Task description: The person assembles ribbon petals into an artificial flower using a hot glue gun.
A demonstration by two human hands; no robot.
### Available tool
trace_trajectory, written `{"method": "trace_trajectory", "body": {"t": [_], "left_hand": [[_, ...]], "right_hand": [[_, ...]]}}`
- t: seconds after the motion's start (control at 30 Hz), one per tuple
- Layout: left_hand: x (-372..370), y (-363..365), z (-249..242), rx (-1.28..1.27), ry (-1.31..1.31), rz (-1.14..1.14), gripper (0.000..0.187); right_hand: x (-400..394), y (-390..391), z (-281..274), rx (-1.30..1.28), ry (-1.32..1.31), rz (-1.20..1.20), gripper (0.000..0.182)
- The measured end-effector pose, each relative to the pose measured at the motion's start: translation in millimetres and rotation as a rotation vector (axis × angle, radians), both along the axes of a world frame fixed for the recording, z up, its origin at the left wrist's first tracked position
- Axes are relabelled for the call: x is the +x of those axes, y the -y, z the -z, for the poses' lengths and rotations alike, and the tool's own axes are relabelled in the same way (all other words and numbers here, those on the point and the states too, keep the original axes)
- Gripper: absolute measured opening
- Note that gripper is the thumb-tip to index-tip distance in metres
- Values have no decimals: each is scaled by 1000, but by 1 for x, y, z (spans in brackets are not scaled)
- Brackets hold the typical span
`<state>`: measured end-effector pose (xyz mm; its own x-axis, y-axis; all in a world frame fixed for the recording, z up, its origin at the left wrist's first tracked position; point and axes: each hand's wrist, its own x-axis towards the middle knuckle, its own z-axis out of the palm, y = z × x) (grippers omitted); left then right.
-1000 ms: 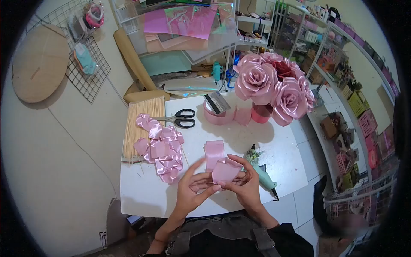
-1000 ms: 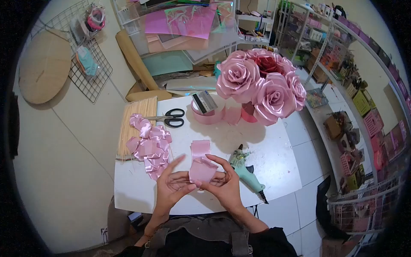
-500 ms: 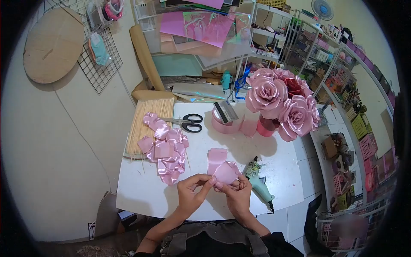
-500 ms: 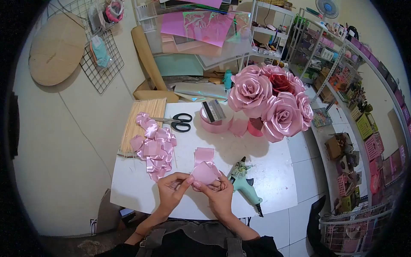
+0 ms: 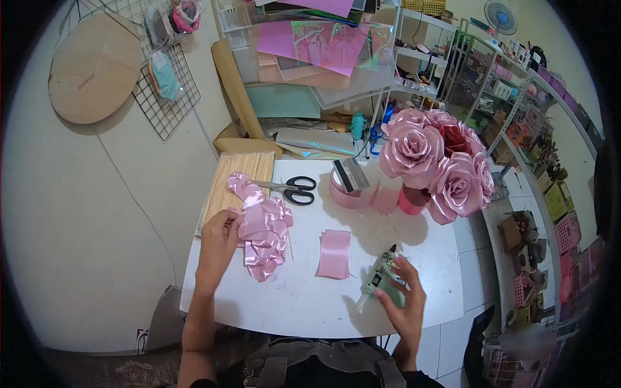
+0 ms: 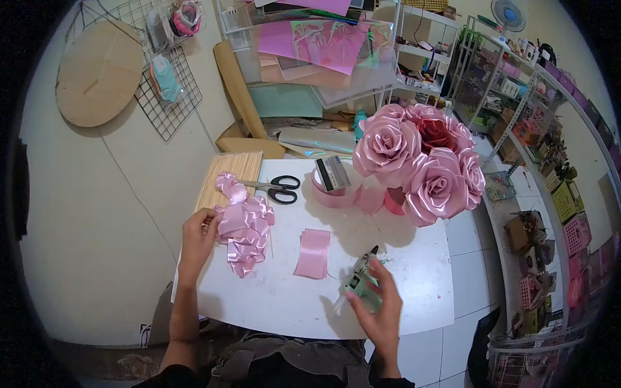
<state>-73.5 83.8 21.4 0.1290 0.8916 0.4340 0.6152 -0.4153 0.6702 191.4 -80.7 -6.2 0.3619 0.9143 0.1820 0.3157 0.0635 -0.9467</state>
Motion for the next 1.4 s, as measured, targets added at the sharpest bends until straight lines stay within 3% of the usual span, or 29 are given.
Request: {"method": "trace_trajectory", "body": {"t": [0.07, 0.27, 0.37, 0.47, 0.5, 0.53, 0.57, 0.6, 0.7, 0.8, 0.9, 1.0, 1.1, 1.17, 1.23, 1.3, 1.4], "left_hand": [[-9, -14, 5, -29, -59, 15, 12], [-15, -27, 12, 8, -96, -21, 17], [-7, -17, 2, 227, -46, -140, 21], [6, 15, -7, 130, -23, -100, 26], [13, 20, 7, 179, 20, 37, 26], [32, 37, 3, 44, 43, 122, 25], [45, 43, 15, 124, -98, 218, 24], [58, 50, 19, 8, -48, 300, 22], [64, 47, 22, 42, -48, 266, 22], [29, 14, 24, 199, 15, -42, 15], [-6, -15, 21, 74, 7, -140, 20], [-19, -34, 21, -143, 18, -10, 24], [-17, -37, 22, -171, -11, 54, 23], [-16, -37, 27, -188, -9, 60, 24], [-15, -33, 28, -199, -6, 61, 26], [-11, -22, 17, -135, 9, 91, 30], [-1, 5, -4, -150, 206, 219, 33]], "right_hand": [[12, 7, 4, 24, 283, 113, 61], [24, 22, 1, -217, 545, 133, 65], [23, 23, 12, -330, 428, 115, 61], [21, 20, 12, -371, 403, 115, 56], [19, 19, 12, -377, 402, 110, 56], [17, 16, 12, -390, 399, 121, 57], [15, 15, 11, -401, 399, 133, 57], [14, 13, 11, -403, 405, 127, 57], [12, 10, 10, -335, 494, 158, 55], [15, 10, 9, -286, 377, 192, 46], [29, 14, 15, -205, 318, 279, 44], [35, 18, 15, -114, 173, 330, 41], [30, 21, 14, 32, 25, 313, 39], [21, 25, 14, -38, -213, 302, 35], [13, 22, 18, 53, -421, 200, 35], [8, 27, 7, -201, -649, 163, 37], [-4, 21, -9, -156, -707, -23, 37]]}}
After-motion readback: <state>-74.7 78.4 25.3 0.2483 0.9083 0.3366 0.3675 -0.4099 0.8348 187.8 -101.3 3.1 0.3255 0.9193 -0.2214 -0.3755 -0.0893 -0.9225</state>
